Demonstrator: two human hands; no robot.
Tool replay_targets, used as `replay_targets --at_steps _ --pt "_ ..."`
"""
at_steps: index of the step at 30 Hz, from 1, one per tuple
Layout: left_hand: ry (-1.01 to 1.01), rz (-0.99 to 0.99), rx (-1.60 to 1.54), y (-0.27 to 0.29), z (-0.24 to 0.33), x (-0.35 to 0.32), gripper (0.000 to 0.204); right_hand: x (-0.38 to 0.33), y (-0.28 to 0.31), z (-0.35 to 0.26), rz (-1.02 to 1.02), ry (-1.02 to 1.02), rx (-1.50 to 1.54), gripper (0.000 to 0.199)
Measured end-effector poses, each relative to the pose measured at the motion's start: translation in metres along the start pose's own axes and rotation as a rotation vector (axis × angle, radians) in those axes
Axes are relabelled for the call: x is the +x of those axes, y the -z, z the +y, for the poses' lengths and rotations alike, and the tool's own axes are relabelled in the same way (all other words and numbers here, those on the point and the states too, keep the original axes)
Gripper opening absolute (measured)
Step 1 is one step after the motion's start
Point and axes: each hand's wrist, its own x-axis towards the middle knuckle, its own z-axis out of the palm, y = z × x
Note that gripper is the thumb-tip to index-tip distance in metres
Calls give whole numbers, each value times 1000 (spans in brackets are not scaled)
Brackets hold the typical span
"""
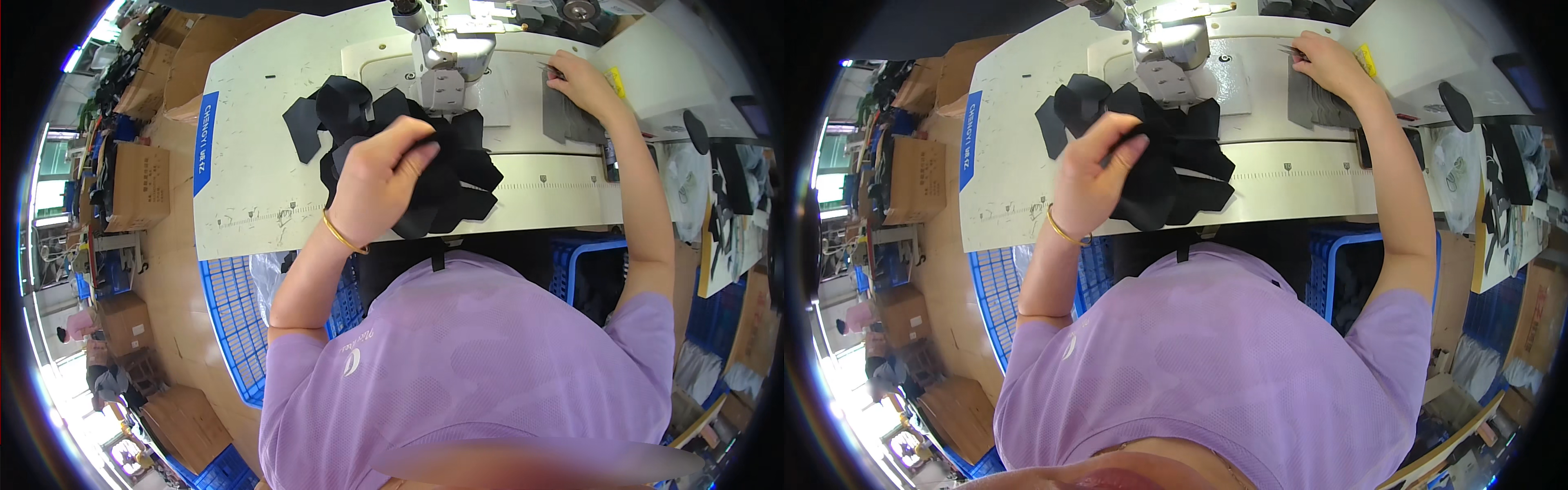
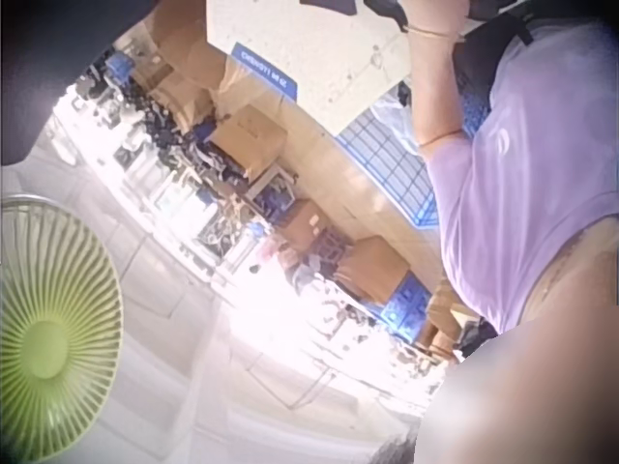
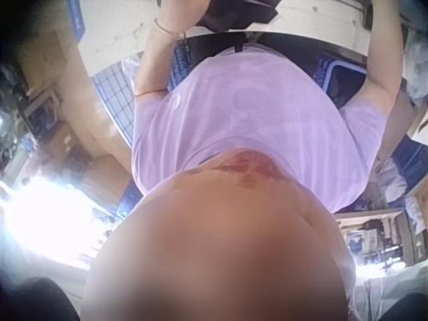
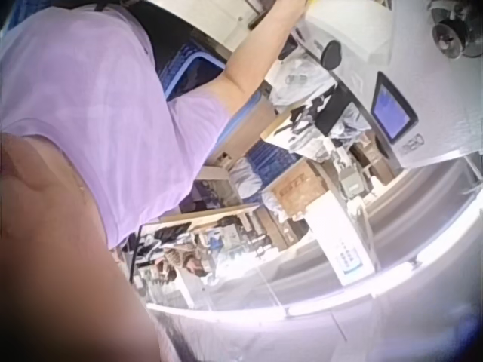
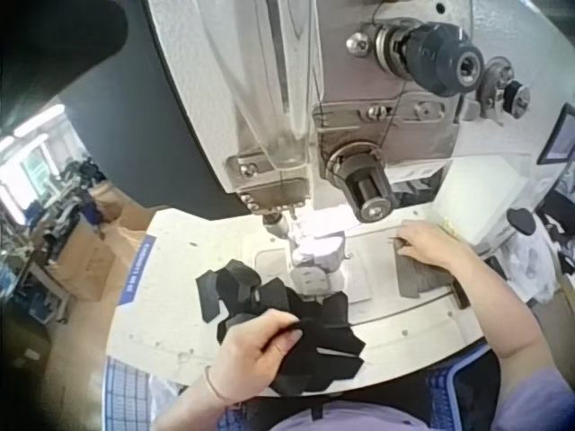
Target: Using an industrial sewing machine to join or hem black fabric components while adjusting machine settings on a touch display.
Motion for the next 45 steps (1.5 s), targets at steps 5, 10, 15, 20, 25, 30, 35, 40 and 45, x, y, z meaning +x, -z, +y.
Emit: replay_targets --at_steps 5,10,15,20,25,30,35,40,45 --pt "-174 -76 150 0 7 -4 7 -1 -5 0 163 -5 19 20" --pt "84 214 -91 -9 3 -5 6 5 0 -3 58 -56 24 27" --pt "190 345 -232 -10 -9 -5 7 -12 35 -57 90 -79 46 28" --pt "193 378 -111 -6 -13 -1 10 -44 99 -118 140 62 248 21" --pt "162 397 -108 -16 0 4 12 -67 106 -182 65 252 1369 10" --pt "43 341 -211 -18 2 4 7 -46 64 -235 181 -104 1307 13" --pt "38 189 -461 -13 -4 -5 22 -35 50 -231 142 -143 1162 15" --pt "44 103 -525 -10 0 -6 23 -32 51 -224 130 -111 1022 18" --pt "197 288 -585 -18 3 1 12 -36 49 -226 267 -119 965 22"
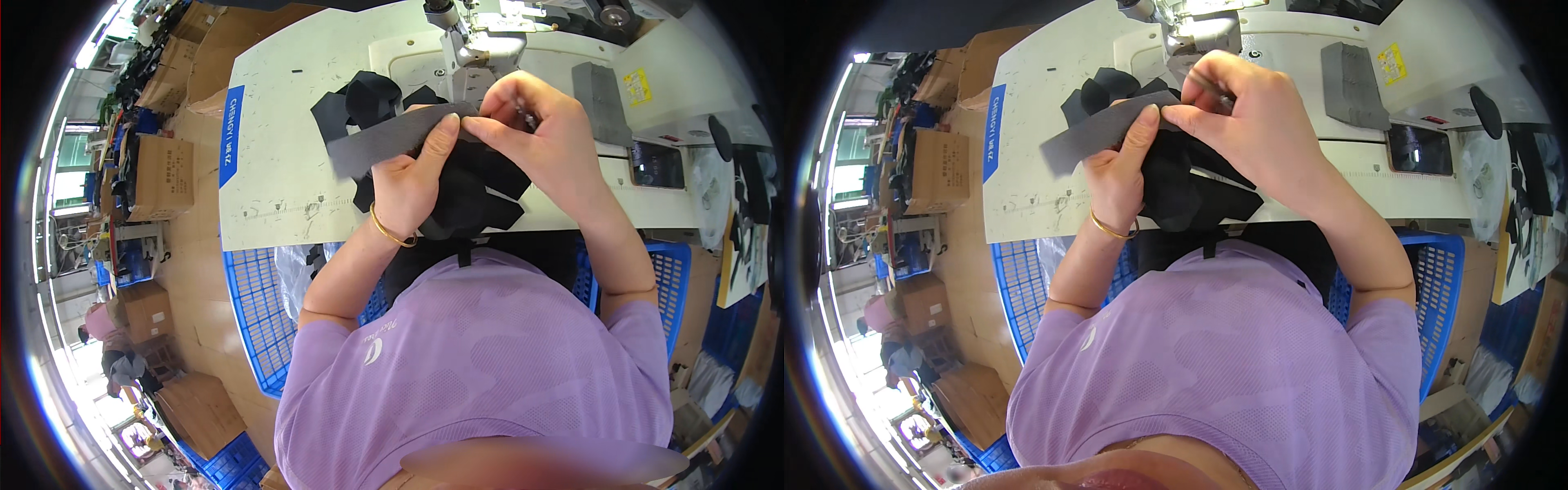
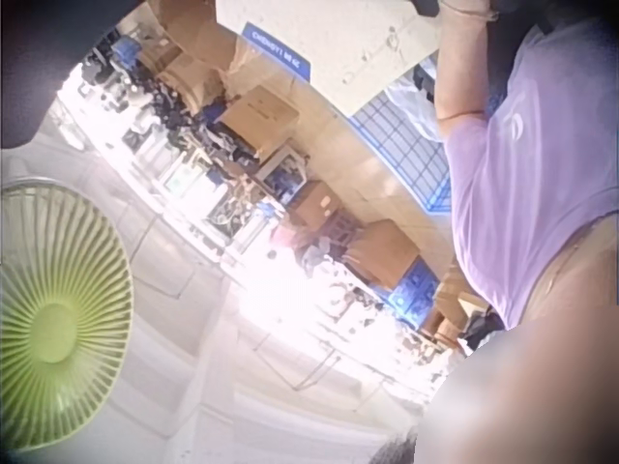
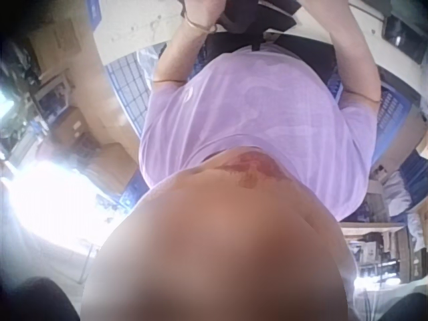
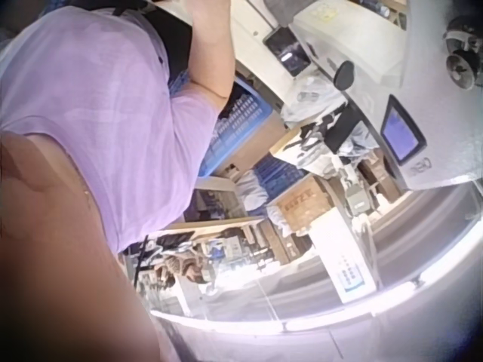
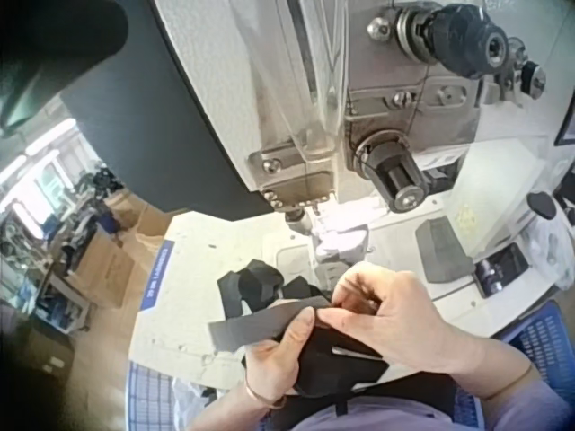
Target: Using an industrial sewing machine to join or hem black fabric components while adjusting machine settings on a touch display.
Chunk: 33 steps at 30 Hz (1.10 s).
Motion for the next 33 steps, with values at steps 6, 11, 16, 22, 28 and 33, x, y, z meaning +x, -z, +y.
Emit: replay_targets --at_steps 6,11,16,22,28,33 --pt "156 82 -148 -1 4 -4 18 -14 -12 5 11 -34 240 16" --pt "230 75 -127 -2 8 -2 18 -17 -15 10 67 -17 278 13" --pt "216 119 -200 -5 8 -4 19 -17 -14 9 74 -17 232 13" --pt "204 169 -213 -9 9 -5 19 -18 -15 10 99 -36 303 13" --pt "338 184 -304 -10 12 -6 18 -21 -14 9 104 -1 220 17" --pt "312 183 -363 -13 14 -5 15 -20 -14 11 121 111 90 19"
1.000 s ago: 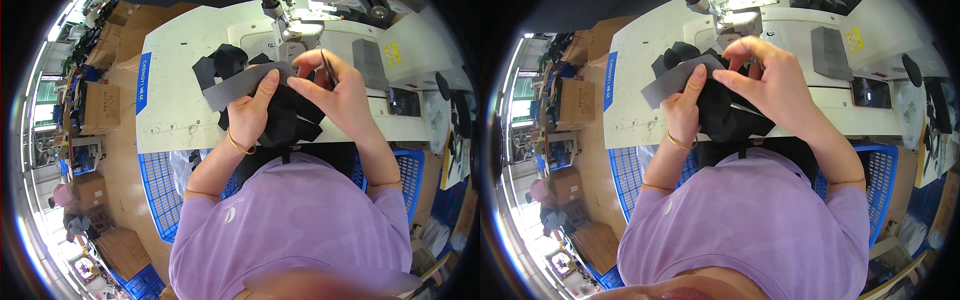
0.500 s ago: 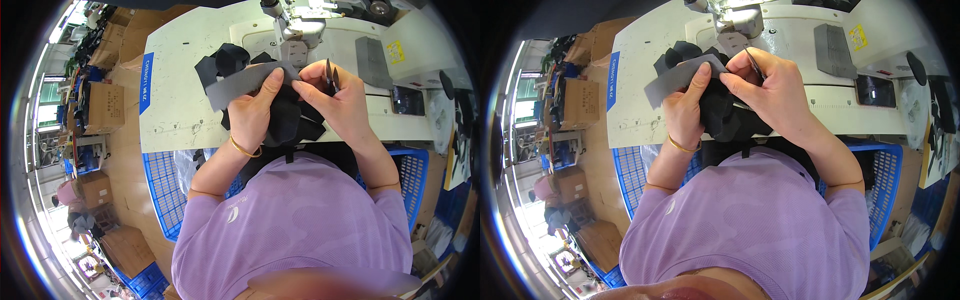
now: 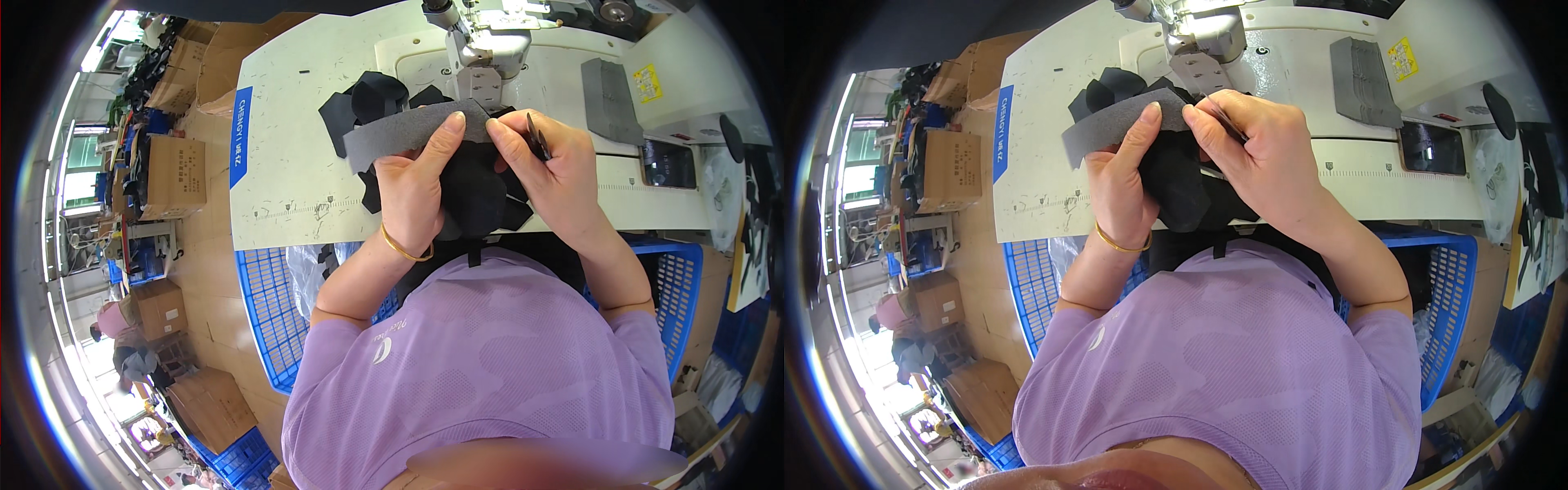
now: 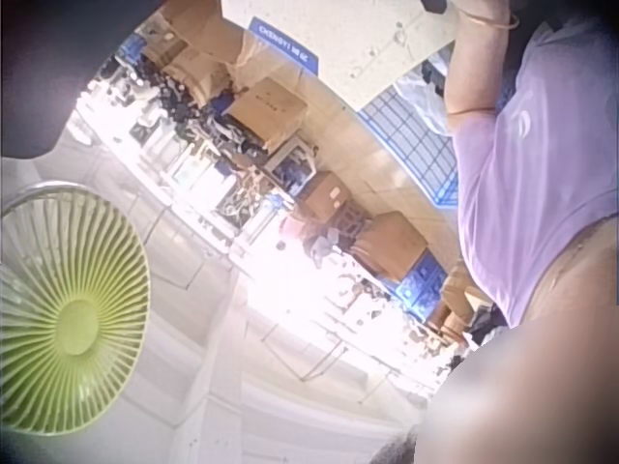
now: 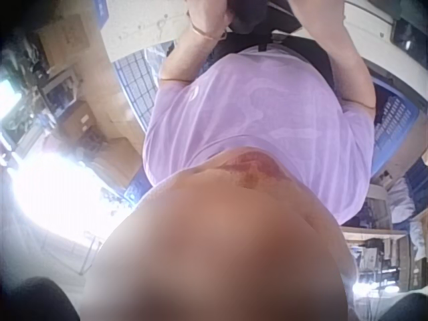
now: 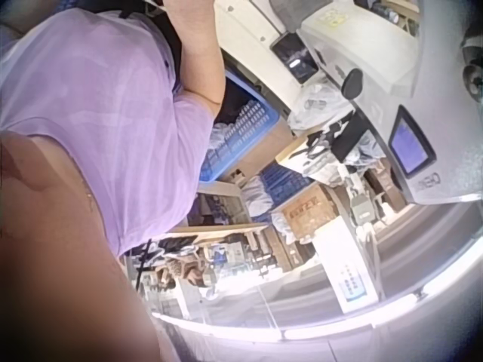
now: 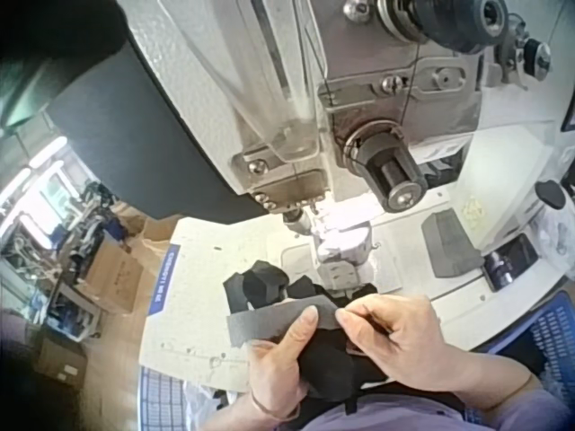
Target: Using an industrial sewing machine to join or hem black fabric components while adjusting machine settings on a touch display.
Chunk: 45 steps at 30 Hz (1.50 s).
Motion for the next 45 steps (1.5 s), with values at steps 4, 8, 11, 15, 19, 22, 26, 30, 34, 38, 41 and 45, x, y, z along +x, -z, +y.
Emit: replay_targets --at_steps 4,8,11,15,19,22,26,30,34,38,41,45 --pt "-58 17 -45 -4 -3 2 12 1 1 2 10 62 -66 21" --pt "-5 36 -28 -5 -3 1 12 1 0 2 6 65 -66 22" --pt "-43 14 -47 -7 -4 -1 12 0 1 0 16 50 -61 23" --pt "-34 18 -48 -8 -4 -3 14 -1 0 0 33 17 -51 22" --pt "-102 -16 -10 -8 -4 -2 15 -3 1 0 37 80 -57 15" --pt "-127 -1 -3 -8 -5 0 15 -2 1 3 53 119 -104 12" --pt "-83 4 -114 -9 -6 3 17 -1 -3 9 99 208 -145 12" --pt "-13 37 -123 -10 -7 2 18 -2 -4 12 108 234 -169 13" --pt "8 93 -137 -13 -11 -2 17 -2 -2 13 142 204 -154 13" --pt "-9 72 -163 -16 -13 -2 16 -1 1 15 134 188 -209 14" --pt "-40 8 -233 -17 -11 3 16 1 0 17 132 285 -253 15" --pt "129 89 -221 -18 -9 5 16 0 -2 19 117 325 -275 16"
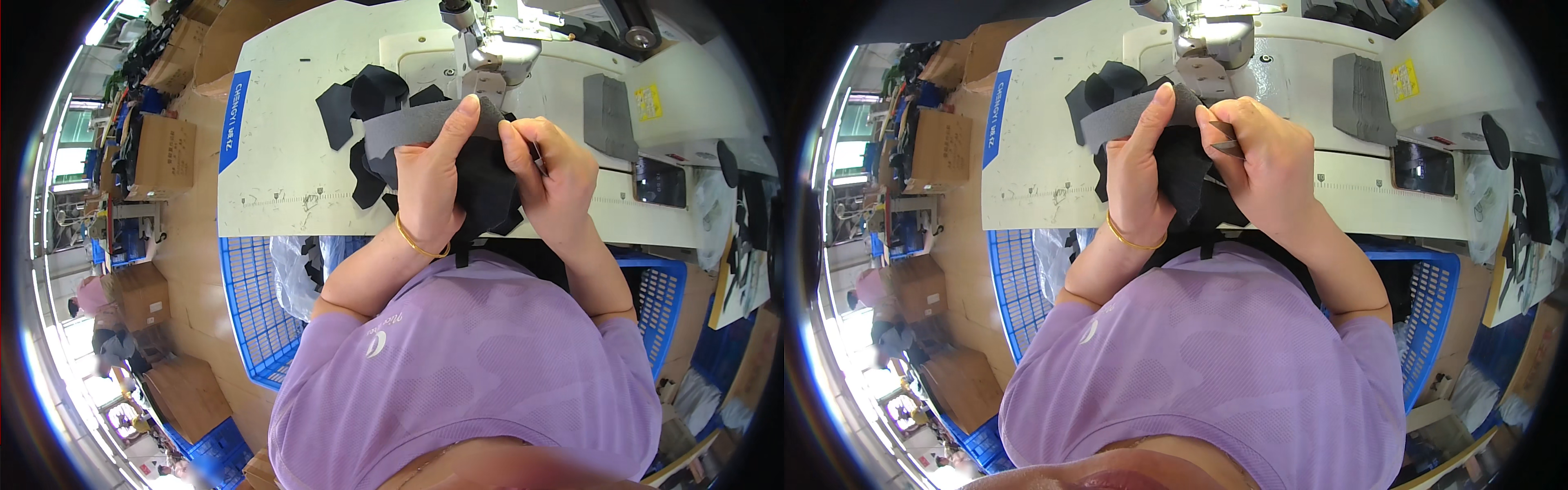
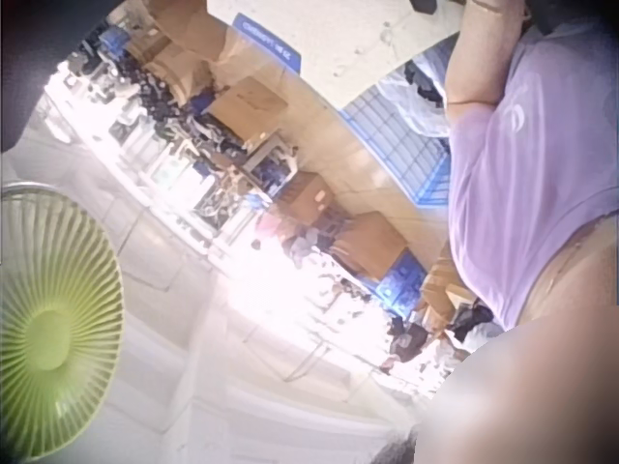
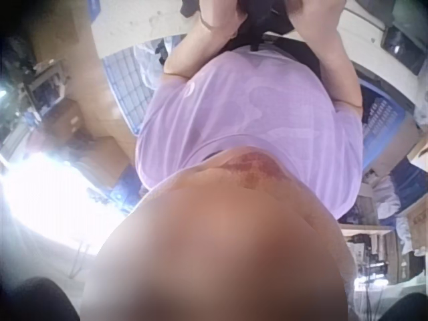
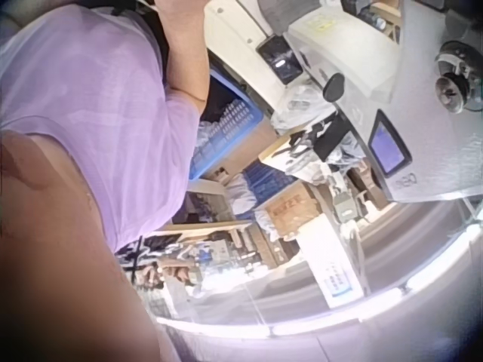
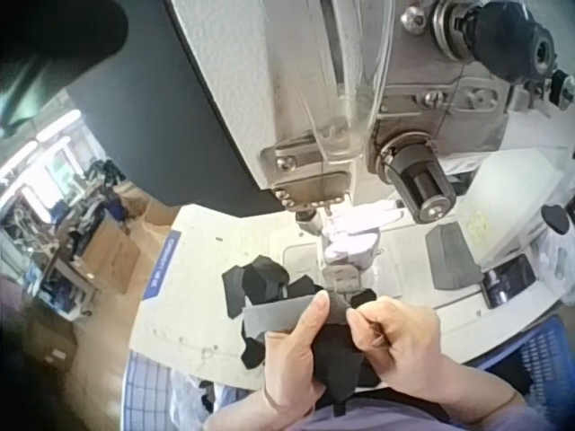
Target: Using an industrial sewing machine to join or hem black fabric components while adjusting machine settings on a touch display.
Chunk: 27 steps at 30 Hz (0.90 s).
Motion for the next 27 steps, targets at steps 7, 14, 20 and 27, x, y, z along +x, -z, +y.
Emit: replay_targets --at_steps 7,14,20,27 --pt "-179 -59 21 -7 -6 -1 12 -1 3 0 11 -13 -19 15" --pt "-139 11 49 -10 -6 -1 12 0 3 4 39 160 -185 14" --pt "-10 48 -3 -11 -7 -6 16 0 0 5 100 217 -227 16" --pt "-119 5 70 -7 -6 -6 15 -1 2 -2 85 128 -135 15"
